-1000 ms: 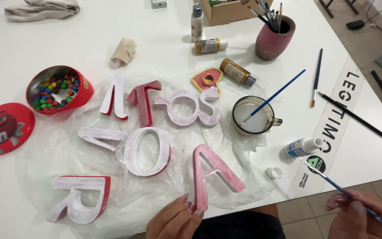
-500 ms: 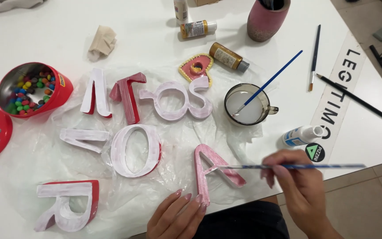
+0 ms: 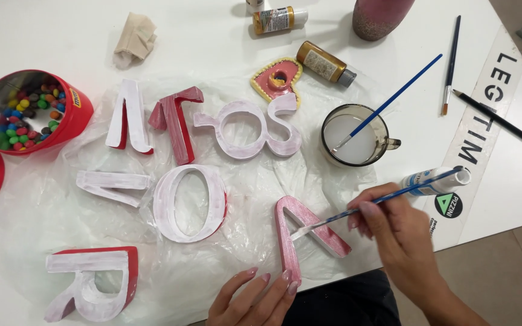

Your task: Painting the edges of 3D decorative letters with white paint using a paintbrush.

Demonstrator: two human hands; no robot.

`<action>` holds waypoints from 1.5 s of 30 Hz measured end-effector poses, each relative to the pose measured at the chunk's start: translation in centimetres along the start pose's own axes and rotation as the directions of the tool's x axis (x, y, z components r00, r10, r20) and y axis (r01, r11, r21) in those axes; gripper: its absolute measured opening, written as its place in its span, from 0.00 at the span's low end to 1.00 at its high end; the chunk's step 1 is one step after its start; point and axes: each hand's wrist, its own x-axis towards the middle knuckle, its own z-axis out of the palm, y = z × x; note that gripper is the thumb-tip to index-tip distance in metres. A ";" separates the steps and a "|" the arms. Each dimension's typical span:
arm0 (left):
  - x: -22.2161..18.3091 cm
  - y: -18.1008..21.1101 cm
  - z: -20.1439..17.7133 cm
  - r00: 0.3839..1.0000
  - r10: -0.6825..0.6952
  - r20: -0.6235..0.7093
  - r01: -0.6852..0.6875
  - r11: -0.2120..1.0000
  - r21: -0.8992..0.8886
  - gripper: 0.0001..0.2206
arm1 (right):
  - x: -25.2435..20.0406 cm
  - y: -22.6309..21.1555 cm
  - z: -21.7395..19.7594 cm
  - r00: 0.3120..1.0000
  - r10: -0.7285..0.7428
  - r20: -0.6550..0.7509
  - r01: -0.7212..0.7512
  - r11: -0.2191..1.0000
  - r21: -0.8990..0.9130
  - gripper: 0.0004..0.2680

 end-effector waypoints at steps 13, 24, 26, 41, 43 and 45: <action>0.2 0.5 -0.4 0.997 -0.055 0.056 0.055 0.998 0.001 0.06 | -0.1 -1.9 -0.2 0.984 -0.154 -0.087 0.133 0.968 -0.211 0.08; -0.1 0.3 -0.4 0.997 -0.029 0.067 0.030 1.000 -0.003 0.06 | -0.2 -1.4 0.0 0.986 -0.155 -0.063 0.137 0.963 -0.231 0.08; -0.1 0.2 -0.3 0.998 -0.025 0.064 0.026 1.000 -0.008 0.06 | -0.2 -1.0 -0.2 0.986 -0.165 -0.012 0.159 0.965 -0.208 0.08; -2.1 1.7 1.2 0.987 -0.161 0.005 0.161 0.985 -0.069 0.04 | -4.0 1.7 -7.3 0.837 -0.220 -0.501 0.108 0.964 -0.243 0.06; -2.7 1.9 1.4 0.984 -0.180 -0.006 0.179 0.981 -0.074 0.04 | -3.8 2.3 -7.3 0.879 -0.311 -0.362 0.172 0.914 -0.368 0.07; -3.5 1.7 1.9 0.987 -0.160 -0.022 0.158 0.985 -0.064 0.04 | -3.6 2.4 -7.0 0.888 -0.328 -0.322 0.171 0.886 -0.431 0.06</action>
